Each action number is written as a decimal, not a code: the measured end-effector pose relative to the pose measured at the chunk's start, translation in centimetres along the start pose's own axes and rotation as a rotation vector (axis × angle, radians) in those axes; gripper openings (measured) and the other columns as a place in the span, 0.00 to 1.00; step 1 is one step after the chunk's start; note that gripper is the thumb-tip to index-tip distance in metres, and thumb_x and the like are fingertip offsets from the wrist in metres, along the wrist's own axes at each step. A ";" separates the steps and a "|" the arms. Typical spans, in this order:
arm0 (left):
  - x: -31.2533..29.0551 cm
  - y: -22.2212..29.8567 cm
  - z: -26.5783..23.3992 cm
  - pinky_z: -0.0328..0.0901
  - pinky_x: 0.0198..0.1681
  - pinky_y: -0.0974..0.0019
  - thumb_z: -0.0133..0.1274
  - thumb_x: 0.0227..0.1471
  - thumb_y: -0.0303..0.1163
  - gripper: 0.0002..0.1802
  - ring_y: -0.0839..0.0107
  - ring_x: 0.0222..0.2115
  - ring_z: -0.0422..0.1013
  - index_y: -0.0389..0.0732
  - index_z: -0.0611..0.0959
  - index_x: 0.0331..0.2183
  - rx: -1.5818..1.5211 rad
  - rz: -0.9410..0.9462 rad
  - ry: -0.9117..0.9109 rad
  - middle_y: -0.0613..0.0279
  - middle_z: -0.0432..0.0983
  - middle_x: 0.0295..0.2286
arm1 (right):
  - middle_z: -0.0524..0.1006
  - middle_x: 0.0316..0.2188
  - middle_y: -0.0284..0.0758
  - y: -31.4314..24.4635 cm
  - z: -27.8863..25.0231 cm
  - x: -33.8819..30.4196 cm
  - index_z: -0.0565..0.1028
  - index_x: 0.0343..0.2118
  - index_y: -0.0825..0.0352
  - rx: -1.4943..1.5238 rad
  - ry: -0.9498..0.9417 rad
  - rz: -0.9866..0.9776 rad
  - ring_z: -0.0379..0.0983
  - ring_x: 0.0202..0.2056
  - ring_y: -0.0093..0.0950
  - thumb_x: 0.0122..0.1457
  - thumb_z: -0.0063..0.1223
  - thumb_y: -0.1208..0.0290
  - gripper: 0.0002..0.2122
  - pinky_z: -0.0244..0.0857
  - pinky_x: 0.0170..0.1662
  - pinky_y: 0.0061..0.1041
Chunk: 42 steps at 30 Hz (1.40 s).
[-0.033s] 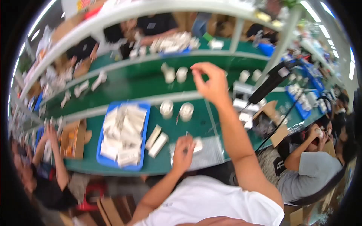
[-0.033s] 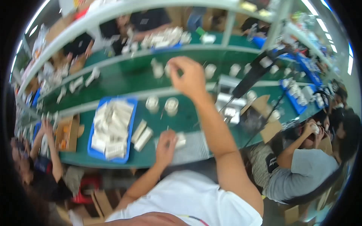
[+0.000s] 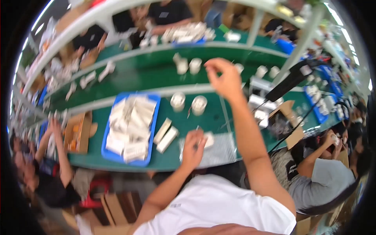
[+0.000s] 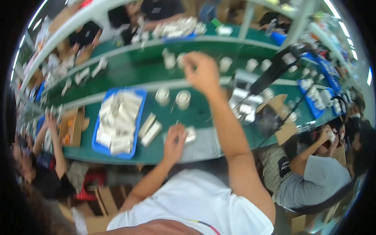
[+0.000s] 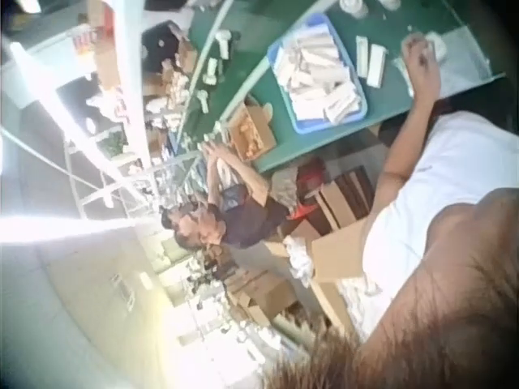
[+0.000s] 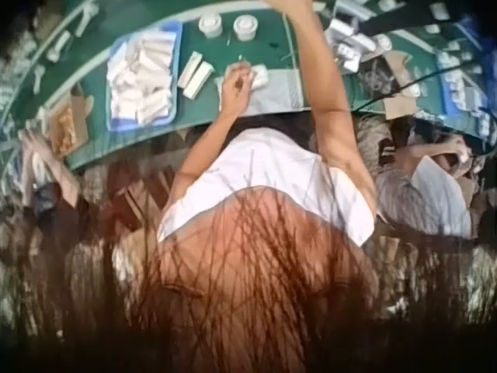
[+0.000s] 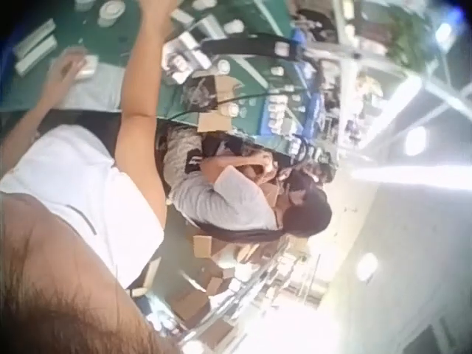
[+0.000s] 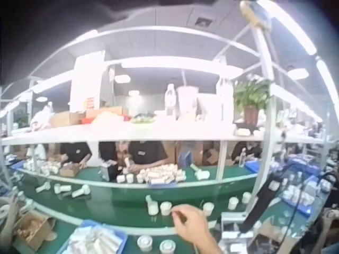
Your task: The person assembles electronic components into white plastic housings on an assembly line using an electric screwdriver.
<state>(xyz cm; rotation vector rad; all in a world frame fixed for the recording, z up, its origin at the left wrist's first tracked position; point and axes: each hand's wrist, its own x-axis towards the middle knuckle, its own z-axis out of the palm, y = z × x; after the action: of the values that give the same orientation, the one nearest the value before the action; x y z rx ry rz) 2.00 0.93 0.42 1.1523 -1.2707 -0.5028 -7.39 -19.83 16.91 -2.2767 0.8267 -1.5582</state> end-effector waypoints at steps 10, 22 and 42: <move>-0.3 -1.4 -0.1 0.67 0.43 0.65 0.57 0.52 0.23 0.05 0.60 0.39 0.72 0.35 0.81 0.33 -0.067 -0.070 -0.012 0.54 0.72 0.40 | 0.78 0.35 0.41 14.3 12.6 1.1 0.78 0.39 0.63 -0.296 -0.519 0.257 0.76 0.41 0.41 0.47 0.64 0.66 0.15 0.70 0.45 0.36; -0.4 -0.4 -0.8 0.68 0.32 0.65 0.58 0.51 0.24 0.06 0.63 0.30 0.74 0.36 0.82 0.34 -0.096 -0.079 -0.084 0.54 0.72 0.43 | 0.74 0.52 0.47 20.5 23.1 7.9 0.65 0.58 0.58 -0.926 -0.795 0.181 0.72 0.52 0.45 0.42 0.69 0.51 0.39 0.67 0.53 0.38; -0.5 -1.0 0.1 0.67 0.42 0.64 0.52 0.55 0.24 0.05 0.58 0.39 0.72 0.34 0.79 0.34 -0.112 -0.042 -0.082 0.52 0.73 0.38 | 0.78 0.43 0.39 12.4 7.9 -2.3 0.78 0.41 0.62 -0.635 -0.858 0.203 0.74 0.47 0.41 0.46 0.66 0.58 0.20 0.68 0.50 0.36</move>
<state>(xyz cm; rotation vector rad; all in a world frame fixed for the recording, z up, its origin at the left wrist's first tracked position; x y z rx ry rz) 2.03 0.91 -0.75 1.0750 -1.2742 -0.6498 -4.56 -29.21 5.71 -2.7579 1.3095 -0.1247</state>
